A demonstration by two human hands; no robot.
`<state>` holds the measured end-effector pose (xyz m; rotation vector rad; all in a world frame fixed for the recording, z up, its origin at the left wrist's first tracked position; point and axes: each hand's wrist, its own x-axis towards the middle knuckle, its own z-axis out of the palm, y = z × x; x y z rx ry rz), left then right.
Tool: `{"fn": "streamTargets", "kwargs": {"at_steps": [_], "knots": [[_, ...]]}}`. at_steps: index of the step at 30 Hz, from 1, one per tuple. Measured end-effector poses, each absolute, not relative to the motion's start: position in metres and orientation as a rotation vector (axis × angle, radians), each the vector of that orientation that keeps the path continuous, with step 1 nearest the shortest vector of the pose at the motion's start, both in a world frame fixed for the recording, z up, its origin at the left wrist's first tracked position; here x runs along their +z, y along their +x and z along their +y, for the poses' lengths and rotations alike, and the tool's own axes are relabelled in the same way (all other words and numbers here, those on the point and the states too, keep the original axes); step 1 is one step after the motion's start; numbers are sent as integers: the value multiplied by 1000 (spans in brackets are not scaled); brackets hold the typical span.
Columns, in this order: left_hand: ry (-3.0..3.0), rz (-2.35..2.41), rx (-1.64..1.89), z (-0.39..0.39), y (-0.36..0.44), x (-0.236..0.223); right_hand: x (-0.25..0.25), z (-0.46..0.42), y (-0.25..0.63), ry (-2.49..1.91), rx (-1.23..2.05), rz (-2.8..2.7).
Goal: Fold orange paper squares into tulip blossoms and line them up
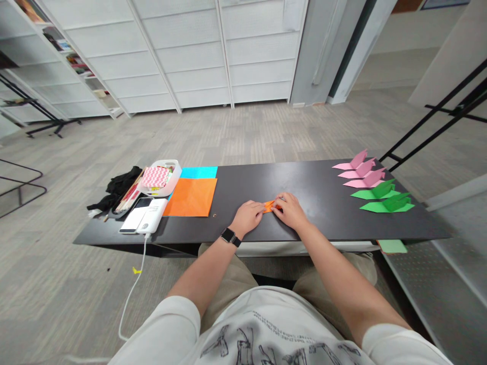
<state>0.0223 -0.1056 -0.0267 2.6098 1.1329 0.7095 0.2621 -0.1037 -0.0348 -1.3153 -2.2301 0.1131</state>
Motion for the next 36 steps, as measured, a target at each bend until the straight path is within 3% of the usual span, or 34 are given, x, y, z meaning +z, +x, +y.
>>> {"fn": "streamTargets", "kwargs": {"at_steps": [15,36], "knots": [[2649,1106,689,-113,25,-18,-42,-102,260,-1431,14,-2211],[2705,1143,774,-112,24,-23,-46,-101,270,-1391,192,-2207]]}}
